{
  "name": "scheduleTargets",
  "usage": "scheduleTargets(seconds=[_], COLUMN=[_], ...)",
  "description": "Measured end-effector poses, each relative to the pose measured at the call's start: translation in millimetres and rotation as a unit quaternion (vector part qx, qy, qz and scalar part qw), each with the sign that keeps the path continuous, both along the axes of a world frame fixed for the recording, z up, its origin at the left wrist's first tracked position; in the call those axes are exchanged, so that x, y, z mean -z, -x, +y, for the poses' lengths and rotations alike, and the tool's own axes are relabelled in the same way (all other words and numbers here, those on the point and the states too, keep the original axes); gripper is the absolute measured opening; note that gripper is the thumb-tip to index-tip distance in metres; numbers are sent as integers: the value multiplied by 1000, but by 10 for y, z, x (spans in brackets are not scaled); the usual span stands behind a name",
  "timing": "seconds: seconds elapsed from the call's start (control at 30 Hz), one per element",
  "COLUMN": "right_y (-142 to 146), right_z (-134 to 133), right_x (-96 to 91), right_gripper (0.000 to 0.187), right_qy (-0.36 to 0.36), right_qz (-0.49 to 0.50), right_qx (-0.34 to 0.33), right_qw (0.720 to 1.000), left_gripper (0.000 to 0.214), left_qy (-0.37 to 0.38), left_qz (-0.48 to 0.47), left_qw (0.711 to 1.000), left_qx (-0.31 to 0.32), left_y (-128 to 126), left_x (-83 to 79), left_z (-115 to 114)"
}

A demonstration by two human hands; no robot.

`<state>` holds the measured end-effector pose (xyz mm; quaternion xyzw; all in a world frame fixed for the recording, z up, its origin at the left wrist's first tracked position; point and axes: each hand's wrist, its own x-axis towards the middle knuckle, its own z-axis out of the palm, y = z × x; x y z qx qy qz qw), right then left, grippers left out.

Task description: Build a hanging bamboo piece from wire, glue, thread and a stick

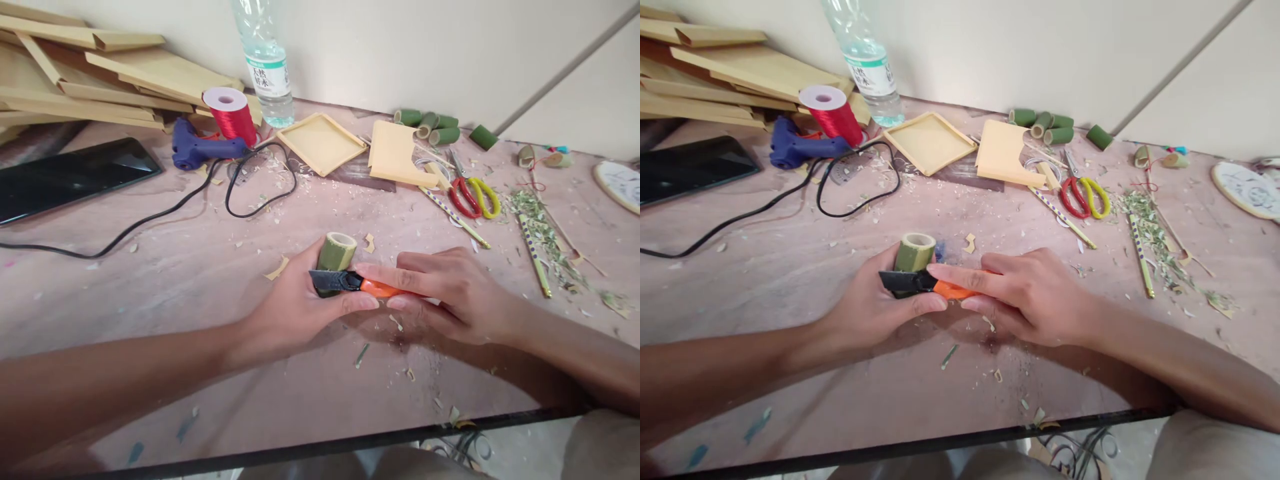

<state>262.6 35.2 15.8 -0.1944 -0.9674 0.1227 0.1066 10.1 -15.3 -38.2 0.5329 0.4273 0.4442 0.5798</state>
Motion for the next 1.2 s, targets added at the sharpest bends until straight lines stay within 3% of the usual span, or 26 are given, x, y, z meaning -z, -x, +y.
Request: scheduleTargets(seconds=[0.23, 0.33, 0.43, 0.47, 0.63, 0.77, 0.93, 1.2], right_y=[32, -106, -281, -314, -237, -117, -79, -44], right_z=[-68, 146, 389, 423, 225, 97, 138, 101], right_x=[-15, -69, -173, -202, -180, -98, -34, 66], right_gripper=[44, 41, 46, 50, 50, 49, 50, 48], right_qy=[-58, -124, -216, -206, -166, -111, -38, 17], right_qz=[14, 56, 116, 100, 54, 4, -11, 18], right_qx=[49, 155, 326, 335, 160, 42, -16, -28], right_qw=[997, 978, 913, 914, 971, 993, 999, 999], left_gripper=[32, 32, 32, 30, 26, 27, 28, 38], left_qy=[5, 21, 48, 56, 81, 101, 113, 71], left_qz=[-18, -13, -32, -45, -90, -129, -159, -51], left_qw=[999, 1000, 998, 997, 992, 986, 980, 996], left_qx=[-37, -17, 21, 25, 19, 10, 24, 32], left_y=[1, 32, 71, 77, 56, 45, 86, 112], left_x=[17, 3, 4, 12, 48, 29, 29, -25], left_z=[-34, -70, -87, -83, -42, -37, -36, 10])
